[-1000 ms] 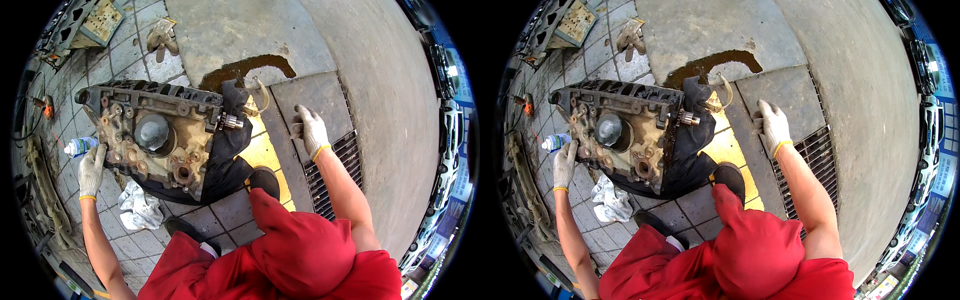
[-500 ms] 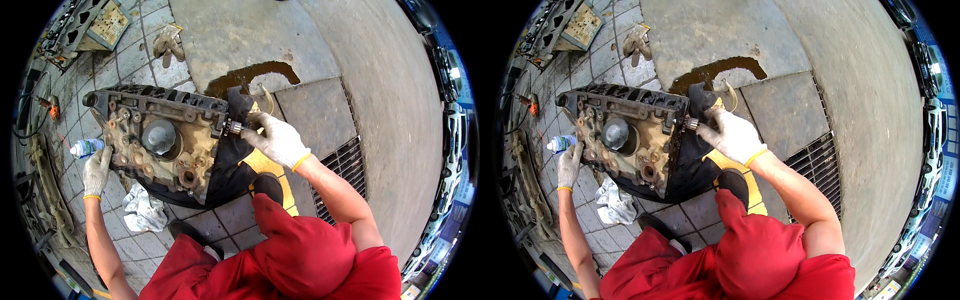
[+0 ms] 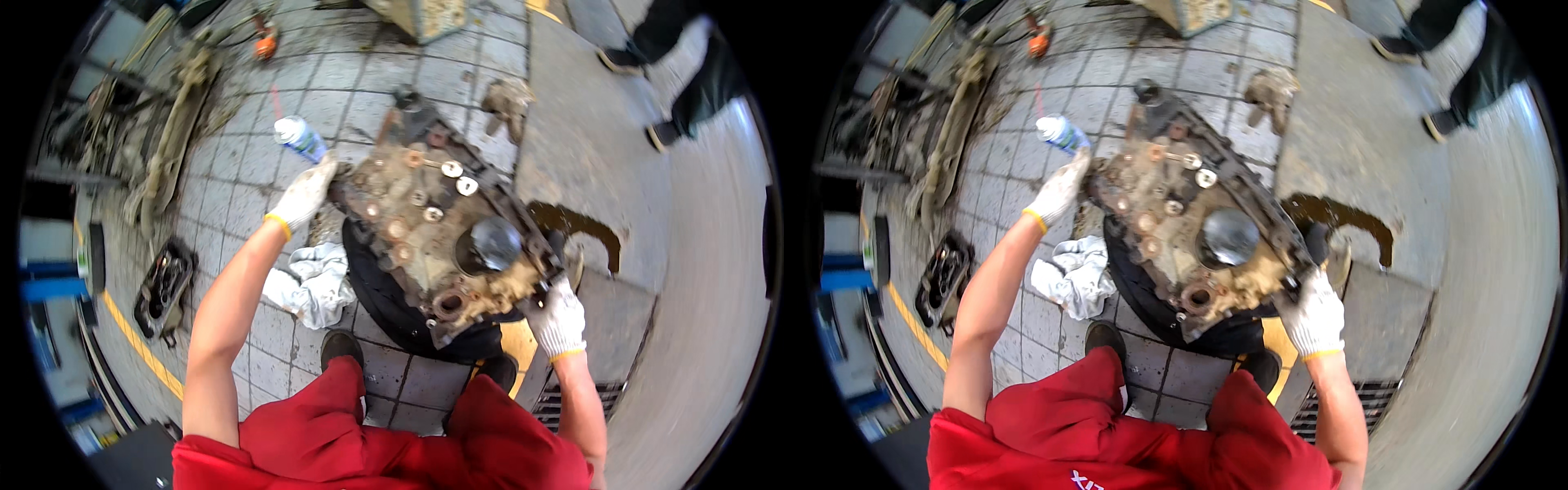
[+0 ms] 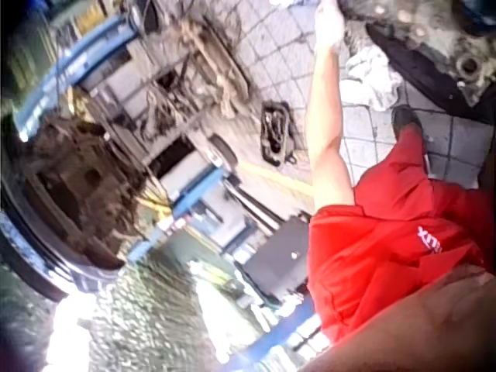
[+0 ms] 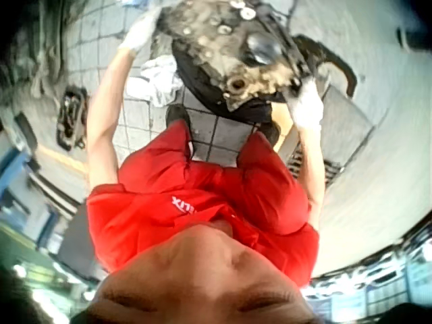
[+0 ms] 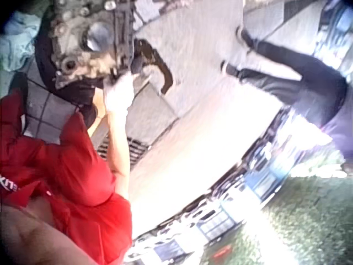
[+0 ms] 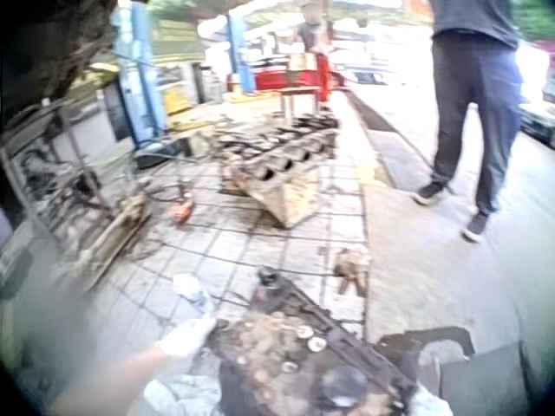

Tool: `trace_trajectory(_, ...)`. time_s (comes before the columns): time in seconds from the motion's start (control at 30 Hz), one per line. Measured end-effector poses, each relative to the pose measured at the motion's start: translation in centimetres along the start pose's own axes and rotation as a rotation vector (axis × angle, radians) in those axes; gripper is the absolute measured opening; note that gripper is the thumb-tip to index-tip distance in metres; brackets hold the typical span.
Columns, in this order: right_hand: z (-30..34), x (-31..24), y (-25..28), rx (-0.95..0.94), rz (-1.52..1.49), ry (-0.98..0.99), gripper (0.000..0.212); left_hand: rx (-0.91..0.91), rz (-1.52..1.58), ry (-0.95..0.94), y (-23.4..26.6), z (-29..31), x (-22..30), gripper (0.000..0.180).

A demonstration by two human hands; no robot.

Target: The person puts on gloves and cleans a large metal engine block using a white cloth. They wipe the exterior and interior surfaces, turning the part over to access different sides, and place it on the floor.

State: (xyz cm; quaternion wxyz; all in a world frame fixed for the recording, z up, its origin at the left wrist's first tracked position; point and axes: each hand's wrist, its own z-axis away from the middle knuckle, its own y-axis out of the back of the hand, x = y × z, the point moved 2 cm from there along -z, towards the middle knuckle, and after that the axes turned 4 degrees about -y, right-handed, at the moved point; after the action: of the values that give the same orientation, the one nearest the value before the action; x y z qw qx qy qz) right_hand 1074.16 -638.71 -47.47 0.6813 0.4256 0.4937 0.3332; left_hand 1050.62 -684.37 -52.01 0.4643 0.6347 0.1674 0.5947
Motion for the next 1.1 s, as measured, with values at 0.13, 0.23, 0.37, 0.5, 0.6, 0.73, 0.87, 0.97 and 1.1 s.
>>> trace_trajectory(0.13,-0.1,0.7,-0.9,-0.049,0.071,-0.042,0.056,0.001,0.186,0.067,-0.5,0.4,-0.7,0.072)
trace_trajectory(0.23,-0.1,1.0,-0.1,-0.121,0.018,-0.114,0.058,-0.024,0.287,0.157,-0.3,0.8,-0.5,0.066)
trace_trajectory(0.37,-0.2,1.1,3.4,-0.223,0.016,-0.233,0.085,-0.01,0.366,0.212,0.1,1.0,-0.1,0.072)
trace_trajectory(0.5,-0.7,-1.0,7.6,-0.023,-0.3,-0.193,0.079,-0.032,0.702,0.307,-0.7,0.6,-1.0,0.078)
trace_trajectory(0.6,-1.3,-5.3,9.7,0.171,-0.164,0.067,0.066,-0.018,0.843,0.345,-2.1,-0.2,-2.4,0.079)
trace_trajectory(0.73,-1.7,-11.5,10.9,0.17,0.005,0.274,0.057,-0.007,0.782,0.262,-3.5,-1.5,-3.9,0.079)
trace_trajectory(0.87,-2.1,-16.6,10.9,0.145,0.027,0.489,0.063,0.047,0.549,0.196,-3.4,-1.6,-3.6,0.075)
trace_trajectory(0.97,-2.8,-20.0,9.8,0.027,0.135,0.66,0.069,0.017,0.595,0.224,-3.1,-1.4,-3.4,0.068)
trace_trajectory(1.1,-3.7,-22.8,7.9,-0.071,0.414,0.822,0.07,0.118,0.605,0.181,-2.4,-0.8,-3.7,0.085)
